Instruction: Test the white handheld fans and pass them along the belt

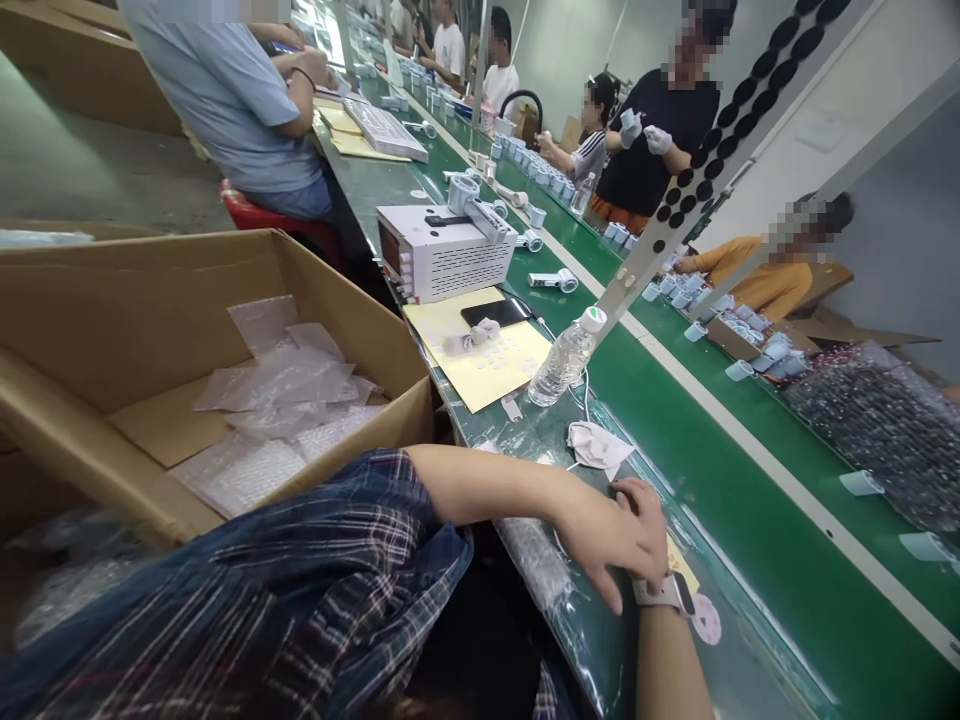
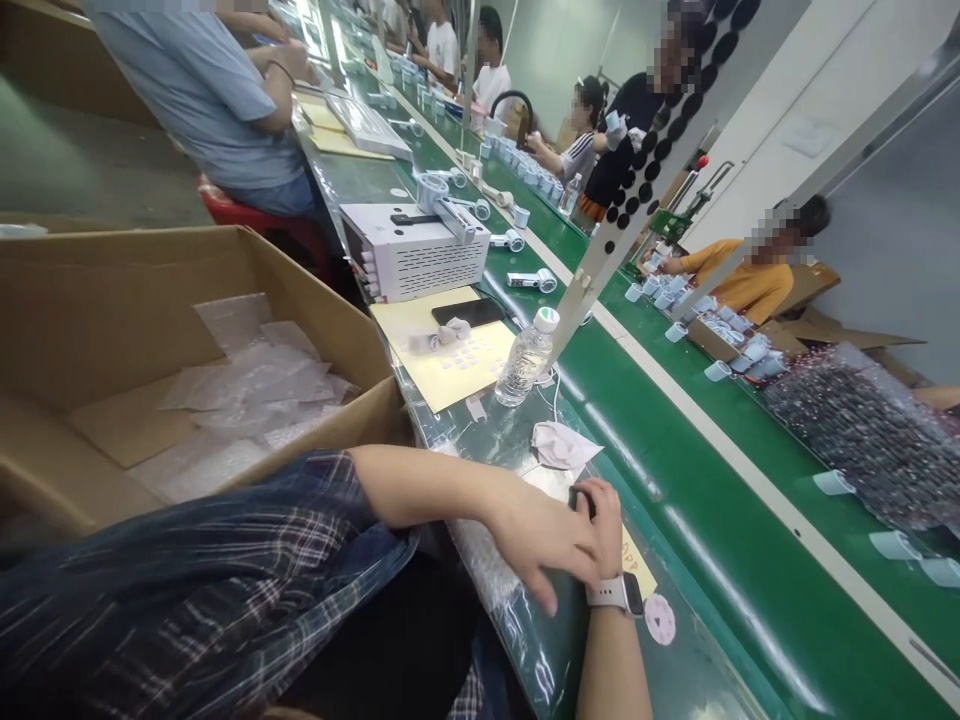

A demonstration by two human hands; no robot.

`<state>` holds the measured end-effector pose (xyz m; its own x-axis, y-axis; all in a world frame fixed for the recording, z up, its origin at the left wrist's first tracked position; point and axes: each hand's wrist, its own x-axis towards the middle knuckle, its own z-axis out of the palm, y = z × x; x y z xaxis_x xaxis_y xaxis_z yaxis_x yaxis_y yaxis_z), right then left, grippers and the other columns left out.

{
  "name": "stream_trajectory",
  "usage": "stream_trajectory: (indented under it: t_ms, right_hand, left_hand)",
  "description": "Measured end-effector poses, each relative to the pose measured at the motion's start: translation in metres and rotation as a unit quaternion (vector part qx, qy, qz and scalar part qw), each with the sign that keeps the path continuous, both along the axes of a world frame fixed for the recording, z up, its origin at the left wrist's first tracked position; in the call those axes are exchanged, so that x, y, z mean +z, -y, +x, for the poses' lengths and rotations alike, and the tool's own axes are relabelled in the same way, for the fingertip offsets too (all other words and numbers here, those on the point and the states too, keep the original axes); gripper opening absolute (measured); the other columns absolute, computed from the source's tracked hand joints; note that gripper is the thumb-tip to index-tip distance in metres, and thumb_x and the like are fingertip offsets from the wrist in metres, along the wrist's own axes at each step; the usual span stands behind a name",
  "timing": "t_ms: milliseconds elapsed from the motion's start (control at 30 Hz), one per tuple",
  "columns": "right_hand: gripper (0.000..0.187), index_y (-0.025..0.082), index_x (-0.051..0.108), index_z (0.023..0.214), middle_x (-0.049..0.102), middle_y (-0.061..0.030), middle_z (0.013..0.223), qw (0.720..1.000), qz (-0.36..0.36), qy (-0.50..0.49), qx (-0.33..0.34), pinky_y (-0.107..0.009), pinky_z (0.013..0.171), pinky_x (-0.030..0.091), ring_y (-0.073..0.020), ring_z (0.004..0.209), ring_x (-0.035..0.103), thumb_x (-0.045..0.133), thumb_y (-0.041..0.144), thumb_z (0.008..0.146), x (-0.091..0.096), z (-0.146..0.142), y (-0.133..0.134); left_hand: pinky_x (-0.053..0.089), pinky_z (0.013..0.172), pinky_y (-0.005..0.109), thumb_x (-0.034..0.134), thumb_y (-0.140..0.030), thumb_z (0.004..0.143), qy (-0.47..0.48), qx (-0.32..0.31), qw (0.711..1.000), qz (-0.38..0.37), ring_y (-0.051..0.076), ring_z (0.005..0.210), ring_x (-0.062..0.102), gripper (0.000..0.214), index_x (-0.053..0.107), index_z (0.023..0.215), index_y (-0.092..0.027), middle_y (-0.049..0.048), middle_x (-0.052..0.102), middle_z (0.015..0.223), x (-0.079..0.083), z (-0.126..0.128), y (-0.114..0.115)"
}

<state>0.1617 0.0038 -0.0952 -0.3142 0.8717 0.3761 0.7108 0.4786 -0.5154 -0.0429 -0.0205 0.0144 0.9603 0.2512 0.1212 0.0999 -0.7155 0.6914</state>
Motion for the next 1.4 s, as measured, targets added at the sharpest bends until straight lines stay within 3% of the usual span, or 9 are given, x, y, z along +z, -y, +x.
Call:
stream_trajectory:
  t_ms: [100,233,400,533,567,733,1067,1200,1400]
  right_hand:
    - [0.026,0.020,0.071,0.088,0.068,-0.0128,0.102,1.000,-0.016,0.001,0.008,-0.050,0.094,0.049,-0.0286,0.103,0.061,0.048,0.031,0.091,0.001,-0.002,-0.001]
    - [0.023,0.021,0.072,0.088,0.068,-0.0126,0.103,0.999,-0.040,-0.007,0.007,-0.049,0.095,0.047,-0.0290,0.103,0.059,0.051,0.031,0.089,0.000,-0.005,0.000]
    - [0.021,0.021,0.070,0.087,0.067,-0.0118,0.103,0.999,-0.040,-0.012,0.002,-0.048,0.093,0.047,-0.0284,0.101,0.059,0.050,0.029,0.089,0.002,-0.008,0.002]
    - [0.020,0.021,0.069,0.087,0.067,-0.0117,0.101,0.999,-0.032,-0.006,-0.001,-0.048,0.092,0.047,-0.0289,0.100,0.059,0.051,0.028,0.087,0.002,-0.009,0.003]
    - [0.020,0.022,0.069,0.087,0.067,-0.0116,0.101,1.000,-0.031,-0.005,-0.001,-0.048,0.092,0.047,-0.0289,0.099,0.059,0.051,0.027,0.087,0.002,-0.009,0.003]
    - [0.020,0.021,0.069,0.087,0.067,-0.0121,0.102,0.999,-0.038,0.002,0.002,-0.048,0.092,0.047,-0.0292,0.100,0.059,0.050,0.028,0.088,0.002,-0.009,0.003]
    - [0.020,0.022,0.070,0.087,0.067,-0.0122,0.101,1.000,-0.021,-0.005,0.002,-0.051,0.094,0.047,-0.0298,0.101,0.059,0.052,0.029,0.087,-0.002,-0.006,-0.001]
    - [0.021,0.022,0.070,0.088,0.068,-0.0118,0.102,1.000,-0.025,-0.005,0.004,-0.050,0.094,0.046,-0.0292,0.101,0.059,0.050,0.030,0.088,-0.001,-0.007,0.000]
    - [0.022,0.021,0.070,0.088,0.067,-0.0124,0.102,1.000,-0.023,0.003,0.009,-0.049,0.093,0.046,-0.0295,0.101,0.059,0.050,0.029,0.088,-0.003,-0.007,0.000]
  left_hand:
    - [0.049,0.100,0.031,0.074,-0.026,0.073,-0.022,-0.132,0.971,-0.200,0.026,0.113,0.064,0.021,0.071,0.094,-0.025,0.0023,0.068,0.106,0.031,-0.044,0.009]
    - [0.053,0.095,0.030,0.080,-0.029,0.068,-0.075,-0.096,0.934,-0.336,0.026,0.111,0.067,0.036,0.073,0.104,-0.026,0.0016,0.071,0.114,0.071,-0.117,0.006]
    - [0.050,0.090,0.032,0.068,-0.055,0.082,-0.087,0.289,0.944,-0.131,0.025,0.108,0.064,0.055,0.064,0.127,-0.024,0.0068,0.070,0.116,0.071,-0.204,-0.024]
    - [0.045,0.095,0.037,0.052,-0.043,0.091,-0.281,0.614,0.731,0.097,0.030,0.117,0.058,0.047,0.058,0.130,-0.018,0.0161,0.064,0.125,0.013,-0.246,-0.056]
    - [0.044,0.097,0.039,0.055,-0.040,0.088,-0.300,0.629,0.709,0.104,0.035,0.121,0.055,0.047,0.060,0.126,-0.013,0.0211,0.061,0.127,-0.003,-0.252,-0.062]
    - [0.045,0.092,0.036,0.056,-0.038,0.084,-0.317,0.632,0.703,0.083,0.034,0.117,0.056,0.045,0.063,0.118,-0.008,0.0234,0.062,0.124,-0.044,-0.264,-0.073]
    - [0.045,0.081,0.032,0.029,-0.035,0.097,-0.226,0.656,0.715,0.084,0.026,0.101,0.062,0.038,0.060,0.104,-0.014,0.0145,0.067,0.113,-0.012,-0.246,-0.066]
    - [0.043,0.072,0.030,0.043,-0.058,0.091,-0.154,0.651,0.740,0.072,0.024,0.088,0.064,0.044,0.059,0.092,-0.017,0.0089,0.070,0.100,0.003,-0.230,-0.059]
    - [0.045,0.080,0.031,0.053,-0.045,0.086,-0.129,0.656,0.728,0.150,0.026,0.099,0.063,0.033,0.060,0.104,-0.018,0.0106,0.069,0.110,-0.006,-0.213,-0.062]
